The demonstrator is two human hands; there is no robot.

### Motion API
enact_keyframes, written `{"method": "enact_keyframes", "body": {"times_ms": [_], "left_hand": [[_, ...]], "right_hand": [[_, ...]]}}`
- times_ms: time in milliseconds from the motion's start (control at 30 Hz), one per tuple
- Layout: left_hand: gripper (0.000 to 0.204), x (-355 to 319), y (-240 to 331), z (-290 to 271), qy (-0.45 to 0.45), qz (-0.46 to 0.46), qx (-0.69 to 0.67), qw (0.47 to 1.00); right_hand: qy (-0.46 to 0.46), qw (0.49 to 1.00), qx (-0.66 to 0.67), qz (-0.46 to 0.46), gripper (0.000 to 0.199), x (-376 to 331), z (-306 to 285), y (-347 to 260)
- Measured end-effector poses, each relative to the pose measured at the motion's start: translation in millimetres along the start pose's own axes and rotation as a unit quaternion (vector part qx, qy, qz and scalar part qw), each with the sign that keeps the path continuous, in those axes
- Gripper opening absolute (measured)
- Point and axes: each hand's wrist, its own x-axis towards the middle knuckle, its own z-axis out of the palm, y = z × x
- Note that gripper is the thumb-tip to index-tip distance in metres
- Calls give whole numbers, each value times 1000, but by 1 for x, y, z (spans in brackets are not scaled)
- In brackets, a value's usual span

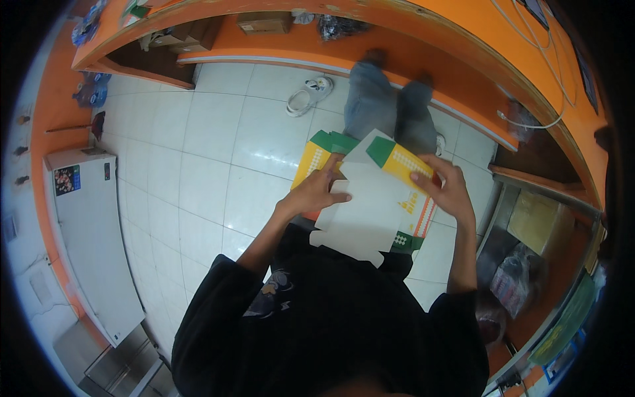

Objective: The person assembles flat-packed paper food containers by folding and interlocking the flaps. They handle multiple units one at a time, folding the sides and locking the tabs to form rectangular boxes, then placing the finished units on the counter.

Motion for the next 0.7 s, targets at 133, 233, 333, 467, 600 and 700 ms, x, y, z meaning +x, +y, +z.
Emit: {"method": "enact_keyframes", "body": {"times_ms": [133,233,333,467,600,700], "left_hand": [[60,-1,-7,10,-19,-89,-27,995],[56,1,-15,18,13,-19,-56,998],[46,4,-20,22,-3,44,-143,989],[32,3,-22,18,-55,15,-191,980],[28,2,-19,19,-7,29,-243,970],[27,3,-17,23,38,45,-265,962]], "right_hand": [[-63,996,4,-59,45,-35,-2,-22],[-45,995,-38,-77,50,-49,4,-31],[-66,996,-26,-48,58,-46,12,-30],[-67,996,-10,-57,63,-28,48,-18],[-61,986,113,104,64,-32,67,-7],[73,994,13,-83,62,-38,84,-13]]}}
